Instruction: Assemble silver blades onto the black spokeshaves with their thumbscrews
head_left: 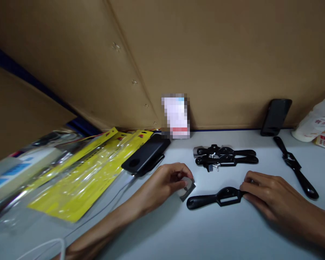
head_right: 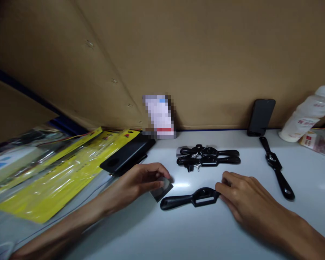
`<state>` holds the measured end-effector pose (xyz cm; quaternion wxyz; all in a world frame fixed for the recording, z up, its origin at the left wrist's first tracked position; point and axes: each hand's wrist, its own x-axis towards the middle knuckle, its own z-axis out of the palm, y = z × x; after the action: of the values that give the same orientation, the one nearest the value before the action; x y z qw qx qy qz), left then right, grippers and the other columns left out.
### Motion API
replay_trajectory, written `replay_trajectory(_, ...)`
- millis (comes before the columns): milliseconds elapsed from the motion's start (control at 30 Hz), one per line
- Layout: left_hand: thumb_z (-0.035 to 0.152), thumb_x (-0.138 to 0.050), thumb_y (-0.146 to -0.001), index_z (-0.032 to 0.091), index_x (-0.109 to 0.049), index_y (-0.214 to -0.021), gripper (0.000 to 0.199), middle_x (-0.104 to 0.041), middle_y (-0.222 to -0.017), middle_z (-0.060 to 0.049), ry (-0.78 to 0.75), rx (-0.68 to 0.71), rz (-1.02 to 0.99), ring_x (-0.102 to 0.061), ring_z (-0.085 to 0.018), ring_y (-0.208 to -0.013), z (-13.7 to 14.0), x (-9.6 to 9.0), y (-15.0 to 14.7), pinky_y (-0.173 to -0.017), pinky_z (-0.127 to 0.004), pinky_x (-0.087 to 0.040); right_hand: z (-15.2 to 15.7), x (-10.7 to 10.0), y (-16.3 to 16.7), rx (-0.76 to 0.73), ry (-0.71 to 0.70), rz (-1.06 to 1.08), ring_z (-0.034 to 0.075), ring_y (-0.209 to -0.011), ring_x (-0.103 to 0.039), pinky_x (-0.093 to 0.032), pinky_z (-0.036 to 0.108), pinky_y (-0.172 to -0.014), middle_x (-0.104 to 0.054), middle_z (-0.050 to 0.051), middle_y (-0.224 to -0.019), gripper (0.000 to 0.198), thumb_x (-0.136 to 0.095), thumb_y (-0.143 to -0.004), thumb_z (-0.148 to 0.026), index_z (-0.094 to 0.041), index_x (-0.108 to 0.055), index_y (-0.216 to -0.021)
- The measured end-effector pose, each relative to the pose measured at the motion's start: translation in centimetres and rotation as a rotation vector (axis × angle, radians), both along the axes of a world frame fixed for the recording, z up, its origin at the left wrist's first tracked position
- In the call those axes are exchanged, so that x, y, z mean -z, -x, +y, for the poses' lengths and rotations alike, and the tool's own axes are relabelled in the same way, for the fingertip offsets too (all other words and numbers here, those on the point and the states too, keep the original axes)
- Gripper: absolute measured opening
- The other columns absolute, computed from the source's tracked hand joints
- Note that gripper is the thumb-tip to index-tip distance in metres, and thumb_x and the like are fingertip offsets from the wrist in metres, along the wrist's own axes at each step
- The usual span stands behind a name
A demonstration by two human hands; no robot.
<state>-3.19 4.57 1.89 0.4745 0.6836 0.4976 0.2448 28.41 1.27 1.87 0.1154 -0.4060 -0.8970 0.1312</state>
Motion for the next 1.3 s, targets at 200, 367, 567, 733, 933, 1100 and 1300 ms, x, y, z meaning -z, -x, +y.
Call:
replay_trajectory(200, 0.029, -0.067, -0.082, 0.016, -0.068, -0.097, 0.02, -0.069, -0.088, -0.006, -0.157, -0.129, -0.178, -0.066, -0.018, -0.079, -0.9, 0.1, -0.7, -0.07, -0.03, -0.057, -0.5, 0.4, 1.8, -0.003, 0.02, 0.113, 0.019, -0.08, -0.06, -0.046, 0.034, -0.068, -0.062, 0.008, -0.097, 0.029, -0.039, -0.103, -0.019, -0.02, -0.068, -0.107)
replay_trajectory(367, 0.025, -0.063, -0.088, 0.019, -0.069, -0.094, 0.01, -0.071, -0.095, -0.007, -0.364, -0.16, -0.169, -0.068, -0.02, -0.086, -3.3, -0.8, -1.9, -0.074, -0.033, -0.06, -1.4, -0.7, 3.1, 0.016, 0.092, 0.426, 0.015, -0.083, -0.062, -0.05, 0.031, -0.075, -0.064, 0.006, -0.1, 0.018, -0.05, -0.1, -0.019, -0.02, -0.064, -0.112)
replay_trajectory(567, 0.012, -0.054, -0.094, 0.024, -0.065, -0.099, 0.017, -0.068, -0.084, 0.0, -0.551, 0.024, -0.181, -0.066, -0.013, -0.074, -6.3, -0.1, -3.9, -0.064, -0.023, -0.055, -2.7, -1.6, 5.4, 0.003, 0.259, 0.374, 0.014, -0.067, -0.058, -0.049, 0.028, -0.065, -0.069, 0.002, -0.092, 0.027, -0.058, -0.093, -0.026, -0.023, -0.06, -0.12)
replay_trajectory(733, 0.006, -0.048, -0.095, 0.023, -0.057, -0.112, 0.025, -0.066, -0.097, -0.002, -0.673, 0.084, -0.098, -0.064, -0.014, -0.086, -6.4, 0.4, -3.8, -0.074, -0.024, -0.055, -1.3, -2.1, 6.3, -0.032, 0.271, 0.381, 0.018, -0.081, -0.063, -0.048, 0.033, -0.074, -0.071, 0.004, -0.092, 0.019, -0.053, -0.092, -0.019, -0.022, -0.067, -0.106)
replay_trajectory(933, 0.016, -0.051, -0.095, 0.019, -0.059, -0.117, 0.024, -0.064, -0.103, -0.008, -0.854, 0.227, 0.281, -0.059, -0.022, -0.088, -3.6, 0.8, -2.2, -0.075, -0.036, -0.052, 1.7, -1.4, 5.2, 0.278, 0.519, 0.72, 0.013, -0.06, -0.05, -0.041, 0.027, -0.057, -0.055, -0.004, -0.066, 0.011, -0.063, -0.086, -0.031, -0.02, -0.058, -0.086)
replay_trajectory(1100, 0.014, -0.041, -0.099, 0.016, -0.066, -0.097, 0.025, -0.065, -0.086, -0.007, -0.997, 0.425, 0.477, -0.057, -0.022, -0.074, -3.4, 1.5, -2.2, -0.065, -0.035, -0.049, 2.0, -0.4, 4.4, 0.3, 0.596, 0.795, 0.012, -0.062, -0.048, -0.039, 0.026, -0.054, -0.055, -0.001, -0.07, 0.025, -0.065, -0.086, -0.039, -0.019, -0.059, -0.072)
replay_trajectory(1300, 0.006, -0.037, -0.097, 0.012, -0.067, -0.1, 0.031, -0.069, -0.088, -0.009, -1.212, 0.462, 0.517, -0.06, -0.02, -0.076, -4.0, 1.7, -2.4, -0.065, -0.032, -0.05, 2.1, -0.1, 4.1, 0.312, 0.601, 0.808, 0.013, -0.067, -0.054, -0.045, 0.029, -0.066, -0.062, 0.0, -0.07, 0.021, -0.068, -0.085, -0.036, -0.019, -0.066, -0.072)
